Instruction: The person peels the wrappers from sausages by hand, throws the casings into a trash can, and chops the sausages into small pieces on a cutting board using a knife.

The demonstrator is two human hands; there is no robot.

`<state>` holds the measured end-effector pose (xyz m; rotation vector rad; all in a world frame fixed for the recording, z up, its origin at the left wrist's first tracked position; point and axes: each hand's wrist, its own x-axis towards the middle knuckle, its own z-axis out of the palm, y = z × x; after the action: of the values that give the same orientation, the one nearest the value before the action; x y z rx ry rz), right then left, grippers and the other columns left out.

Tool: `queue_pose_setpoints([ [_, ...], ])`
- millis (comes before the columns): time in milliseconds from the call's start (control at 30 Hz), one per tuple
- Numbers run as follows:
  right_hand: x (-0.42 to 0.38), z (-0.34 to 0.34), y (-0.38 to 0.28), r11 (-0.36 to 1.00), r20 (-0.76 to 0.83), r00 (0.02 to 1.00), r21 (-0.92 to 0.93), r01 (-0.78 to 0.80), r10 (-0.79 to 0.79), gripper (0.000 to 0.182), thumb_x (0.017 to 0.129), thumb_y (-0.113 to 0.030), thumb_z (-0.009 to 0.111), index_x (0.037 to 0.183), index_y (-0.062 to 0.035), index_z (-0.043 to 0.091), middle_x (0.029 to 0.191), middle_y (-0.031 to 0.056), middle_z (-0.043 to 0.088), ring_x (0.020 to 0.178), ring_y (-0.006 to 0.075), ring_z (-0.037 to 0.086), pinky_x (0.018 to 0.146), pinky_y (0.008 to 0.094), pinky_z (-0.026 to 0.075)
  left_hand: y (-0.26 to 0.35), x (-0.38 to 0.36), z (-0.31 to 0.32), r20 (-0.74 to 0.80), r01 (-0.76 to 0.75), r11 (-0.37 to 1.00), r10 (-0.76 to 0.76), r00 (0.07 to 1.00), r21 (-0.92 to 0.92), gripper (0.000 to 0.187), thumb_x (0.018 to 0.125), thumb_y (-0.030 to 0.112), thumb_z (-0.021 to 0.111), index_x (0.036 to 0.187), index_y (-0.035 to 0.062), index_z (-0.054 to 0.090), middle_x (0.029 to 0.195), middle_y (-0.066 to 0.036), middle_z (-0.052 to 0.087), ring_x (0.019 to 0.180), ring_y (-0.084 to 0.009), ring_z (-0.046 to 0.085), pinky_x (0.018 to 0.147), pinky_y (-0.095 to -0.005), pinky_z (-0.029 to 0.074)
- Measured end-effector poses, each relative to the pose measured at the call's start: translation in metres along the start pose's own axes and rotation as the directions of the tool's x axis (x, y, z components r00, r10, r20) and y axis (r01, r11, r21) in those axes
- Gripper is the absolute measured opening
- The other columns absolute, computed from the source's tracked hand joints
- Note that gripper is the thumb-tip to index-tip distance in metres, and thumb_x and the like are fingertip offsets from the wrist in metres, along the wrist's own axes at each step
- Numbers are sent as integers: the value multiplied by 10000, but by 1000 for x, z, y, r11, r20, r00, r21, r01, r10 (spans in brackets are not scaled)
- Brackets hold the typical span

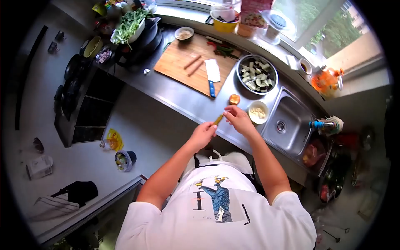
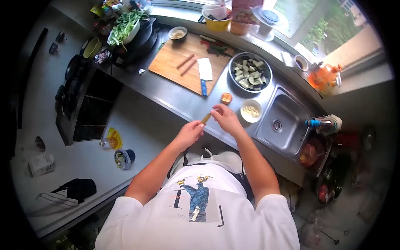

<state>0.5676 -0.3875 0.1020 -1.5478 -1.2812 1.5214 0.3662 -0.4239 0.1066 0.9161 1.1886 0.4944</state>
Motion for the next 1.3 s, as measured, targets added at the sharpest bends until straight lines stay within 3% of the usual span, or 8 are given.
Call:
queue_pose_setpoints([
  [233,141,60,18,777,-303,943,-624,-86,-139,515,818,-241,700,1255,-18,543,1090,247,637,1008,429,615,865,494,501,5,14,-108,-254,41,978,-93,963,-202,245,1010,270,521,1093,58,610,744,20,550,547,-44,447,479,-211,373],
  [400,202,77,36,757,-400,900,-639,-136,-176,536,812,-211,716,1246,-4,477,1120,246,562,1026,420,597,849,494,504,14,47,-170,-305,86,969,-157,939,-233,243,1007,248,518,1118,47,600,766,16,562,556,-39,458,487,-210,391],
  [533,212,79,39,805,-459,882,-561,-192,-109,445,834,-155,633,1216,7,472,1152,268,560,1019,428,591,838,478,495,15,95,-213,-455,115,993,-93,886,21,213,948,202,636,1093,46,634,769,21,576,582,-65,514,524,-216,420],
  [633,204,79,12,893,-524,851,-397,-213,-31,413,847,-135,580,1215,17,471,1124,275,584,998,441,587,825,473,482,42,143,-242,-515,51,867,245,821,495,287,839,194,740,1039,-1,669,983,-118,620,889,-219,617,808,-331,504],
  [733,209,95,-14,899,-587,768,-437,-37,-254,316,885,-143,556,1164,4,546,888,211,631,819,352,623,736,424,483,62,194,-267,-494,16,808,344,798,589,221,800,164,739,977,46,679,1002,-108,621,930,-288,614,837,-390,502],
  [833,221,125,-33,984,-389,914,-81,-155,112,191,921,-187,580,984,-30,669,595,57,498,551,127,460,534,301,410,73,238,-291,-392,-10,685,429,814,729,218,781,150,746,972,67,680,1001,-97,620,987,-300,593,874,-401,486],
  [1000,260,170,-49,973,-346,909,87,-214,231,184,912,-163,567,962,-15,664,599,93,522,542,173,505,541,328,431,80,280,-324,-222,-108,555,492,842,825,225,767,155,758,959,74,675,982,-99,618,1015,-312,568,889,-411,471],
  [1300,294,224,-62,918,-516,826,-168,-359,228,250,888,-195,531,1032,-43,667,794,223,645,737,395,634,670,435,499,87,317,-348,140,-527,438,658,740,728,168,767,106,759,900,46,676,930,-112,638,911,-316,589,808,-405,481],
])
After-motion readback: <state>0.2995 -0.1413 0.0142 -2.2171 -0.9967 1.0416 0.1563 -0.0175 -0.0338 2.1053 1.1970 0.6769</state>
